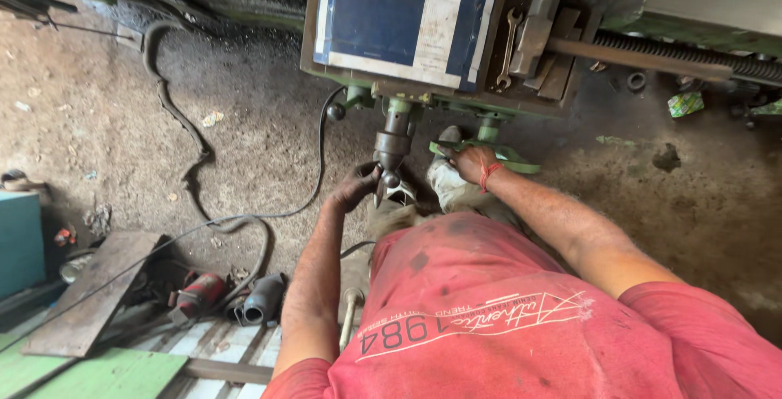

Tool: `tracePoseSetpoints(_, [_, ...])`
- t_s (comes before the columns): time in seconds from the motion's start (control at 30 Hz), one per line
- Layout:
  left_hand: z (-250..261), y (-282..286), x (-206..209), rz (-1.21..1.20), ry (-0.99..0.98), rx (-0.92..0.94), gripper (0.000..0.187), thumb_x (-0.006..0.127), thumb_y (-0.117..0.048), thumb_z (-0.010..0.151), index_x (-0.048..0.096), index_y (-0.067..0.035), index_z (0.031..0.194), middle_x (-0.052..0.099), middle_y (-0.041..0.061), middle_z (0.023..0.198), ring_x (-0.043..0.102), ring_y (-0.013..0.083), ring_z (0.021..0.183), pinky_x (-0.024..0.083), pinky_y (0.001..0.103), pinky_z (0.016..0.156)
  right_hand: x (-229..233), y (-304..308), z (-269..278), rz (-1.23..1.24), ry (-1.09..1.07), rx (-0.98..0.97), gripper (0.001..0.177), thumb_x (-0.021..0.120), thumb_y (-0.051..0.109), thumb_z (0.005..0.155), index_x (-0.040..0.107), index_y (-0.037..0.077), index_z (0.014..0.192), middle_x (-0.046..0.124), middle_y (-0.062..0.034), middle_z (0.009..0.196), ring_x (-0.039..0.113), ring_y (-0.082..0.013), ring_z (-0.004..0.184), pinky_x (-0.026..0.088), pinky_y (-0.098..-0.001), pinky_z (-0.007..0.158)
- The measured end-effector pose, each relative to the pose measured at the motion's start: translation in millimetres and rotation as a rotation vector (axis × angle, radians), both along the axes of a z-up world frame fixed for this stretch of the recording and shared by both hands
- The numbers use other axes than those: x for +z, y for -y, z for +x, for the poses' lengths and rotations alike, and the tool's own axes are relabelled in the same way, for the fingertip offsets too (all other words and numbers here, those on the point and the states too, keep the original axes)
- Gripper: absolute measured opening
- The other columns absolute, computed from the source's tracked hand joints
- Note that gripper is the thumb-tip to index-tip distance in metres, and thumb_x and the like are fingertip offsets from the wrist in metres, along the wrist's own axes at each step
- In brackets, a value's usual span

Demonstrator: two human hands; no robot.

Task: The person operates a green milling machine in a workshop. They use both hands to turn the machine's handwheels, adjusting the position of the milling head. The person is wearing a red t-shirt and light-colored pants.

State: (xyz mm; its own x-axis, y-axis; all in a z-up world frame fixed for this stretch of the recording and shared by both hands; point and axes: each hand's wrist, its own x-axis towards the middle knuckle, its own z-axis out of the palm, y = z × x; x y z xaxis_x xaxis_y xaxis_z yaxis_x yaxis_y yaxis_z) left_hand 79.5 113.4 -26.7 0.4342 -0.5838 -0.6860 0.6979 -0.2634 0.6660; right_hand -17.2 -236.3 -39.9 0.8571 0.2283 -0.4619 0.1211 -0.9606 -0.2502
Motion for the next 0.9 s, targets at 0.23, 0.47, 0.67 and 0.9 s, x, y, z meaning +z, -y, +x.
tracePoseSetpoints(0.23, [3.2,-0.4,13.2,0.083,0.125,-0.023,0.093,0.08,-0.06,0.078,0.058,0.004,0.141,0.071,0.015,0.128,0.064,0.0239,0.119,0.049,0.04,0.105,7.5,-0.8,-0.7,-0.006,0.033,0.003,0.052,0.055,0.027,0.1,0.052,0.032,0.153,0.074,-0.0176,0.095,0.072,-0.0367,0.088,0.057,-0.0513,0.074])
tracePoseSetpoints(0.47, [6.5,4.0,30.1,0.231,0.206,-0.037,0.095,0.084,-0.057,0.075,0.054,0.003,0.143,0.069,0.021,0.133,0.063,0.0307,0.128,0.046,0.045,0.112,27.0,-7.0,6.8,-0.015,-0.007,-0.029,0.054,0.056,0.026,0.098,0.051,0.036,0.15,0.074,-0.0161,0.101,0.073,-0.0345,0.092,0.058,-0.0484,0.076])
tracePoseSetpoints(0.67, [6.3,9.2,50.5,0.36,0.2,-0.012,0.096,0.086,-0.054,0.07,0.053,-0.001,0.142,0.067,0.02,0.133,0.062,0.0322,0.127,0.049,0.048,0.109,38.8,-8.5,9.3,-0.045,-0.113,-0.044,0.055,0.053,0.023,0.102,0.047,0.034,0.156,0.075,-0.0169,0.095,0.073,-0.0349,0.091,0.058,-0.0492,0.078])
tracePoseSetpoints(0.9, [2.2,9.1,43.1,0.438,0.358,0.033,0.096,0.09,-0.053,0.067,0.057,0.004,0.136,0.07,0.022,0.126,0.066,0.0321,0.119,0.053,0.043,0.103,19.7,-3.7,6.0,-0.003,-0.007,-0.026,0.051,0.057,0.025,0.098,0.054,0.035,0.149,0.074,-0.0172,0.097,0.072,-0.0362,0.092,0.058,-0.0488,0.079])
